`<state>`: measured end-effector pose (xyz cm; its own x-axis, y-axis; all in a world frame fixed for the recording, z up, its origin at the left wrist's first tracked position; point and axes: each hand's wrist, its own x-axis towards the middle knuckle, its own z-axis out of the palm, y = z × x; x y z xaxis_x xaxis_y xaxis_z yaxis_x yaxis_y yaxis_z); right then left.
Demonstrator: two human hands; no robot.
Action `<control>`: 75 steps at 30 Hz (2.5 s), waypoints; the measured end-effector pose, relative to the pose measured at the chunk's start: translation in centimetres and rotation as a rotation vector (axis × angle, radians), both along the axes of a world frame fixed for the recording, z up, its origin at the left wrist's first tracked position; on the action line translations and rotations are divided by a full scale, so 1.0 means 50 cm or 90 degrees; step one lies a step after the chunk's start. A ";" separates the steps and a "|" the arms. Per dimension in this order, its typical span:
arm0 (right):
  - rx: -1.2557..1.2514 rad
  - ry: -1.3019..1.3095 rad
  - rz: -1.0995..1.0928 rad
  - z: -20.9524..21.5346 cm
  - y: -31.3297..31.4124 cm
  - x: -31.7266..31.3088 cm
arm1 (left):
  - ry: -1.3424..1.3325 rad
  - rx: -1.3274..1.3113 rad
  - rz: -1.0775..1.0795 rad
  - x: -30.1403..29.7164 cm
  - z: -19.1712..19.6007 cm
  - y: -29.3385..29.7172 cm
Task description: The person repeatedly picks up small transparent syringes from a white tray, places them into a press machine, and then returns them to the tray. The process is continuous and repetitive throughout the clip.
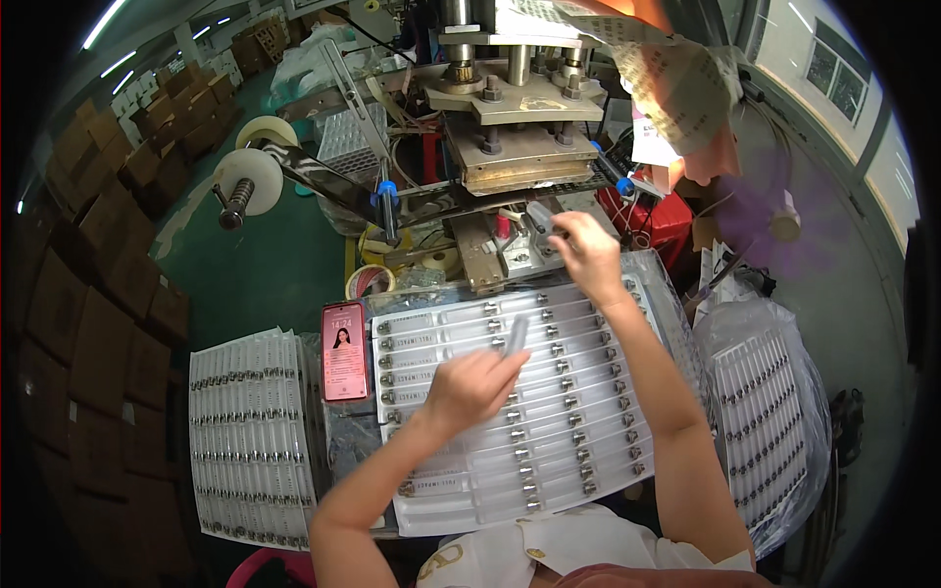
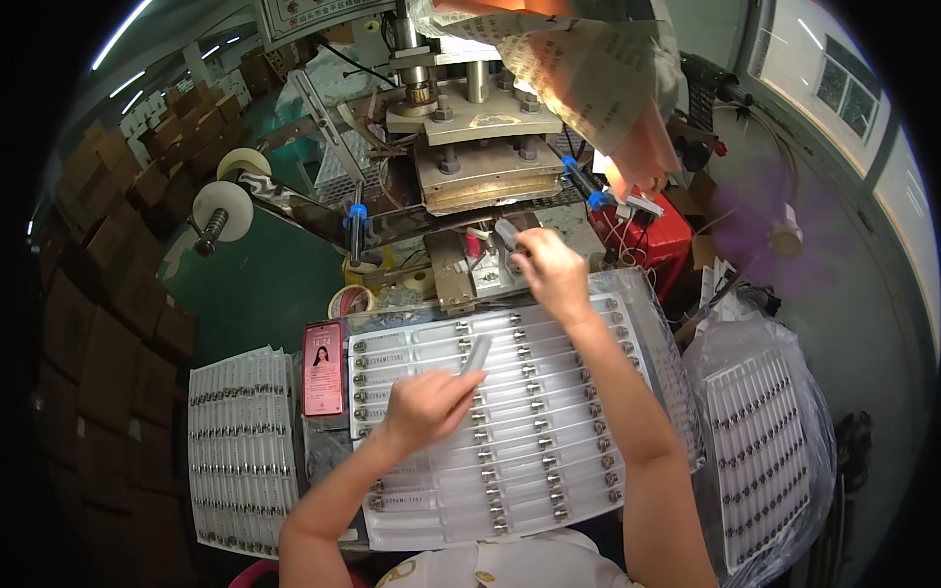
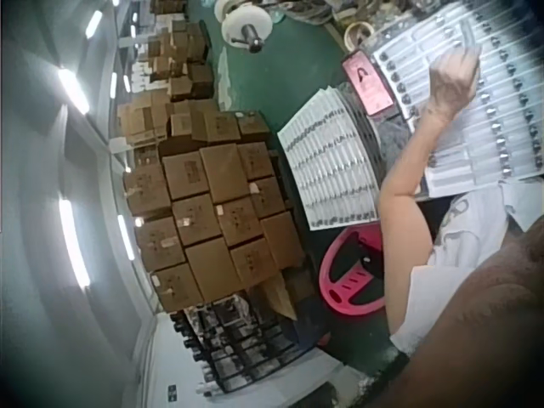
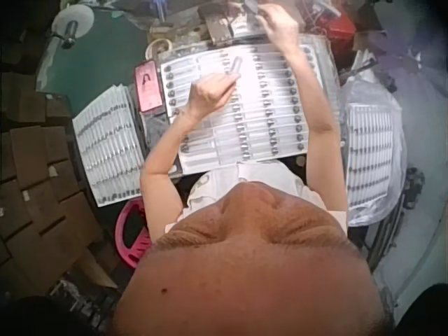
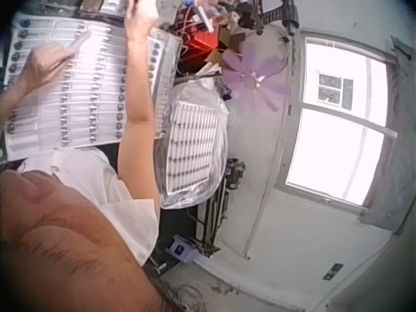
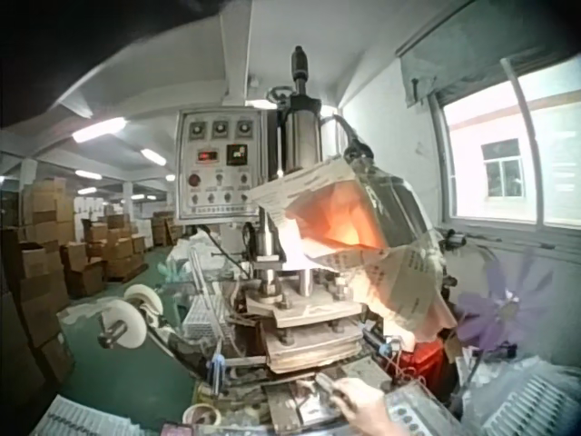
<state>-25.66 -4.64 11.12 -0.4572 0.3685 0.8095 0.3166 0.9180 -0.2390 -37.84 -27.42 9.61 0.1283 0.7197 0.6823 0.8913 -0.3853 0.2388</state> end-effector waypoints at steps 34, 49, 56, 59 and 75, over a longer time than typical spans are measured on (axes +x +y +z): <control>-0.320 -0.179 -0.030 -0.005 0.041 -0.042 | -0.558 -0.149 0.413 -0.031 -0.110 -0.278; 0.050 -0.385 0.097 -0.124 -0.115 -0.113 | -0.360 -0.386 0.376 0.043 -0.075 -0.439; -0.090 -0.356 0.156 -0.106 -0.117 -0.093 | -0.275 -0.213 0.559 0.052 -0.056 -0.496; -0.319 -0.272 0.238 -0.081 -0.126 -0.073 | -0.311 -0.216 0.553 0.002 -0.032 -0.454; -0.513 0.034 0.041 0.019 0.010 0.166 | 0.279 -0.059 0.175 -0.074 0.012 0.375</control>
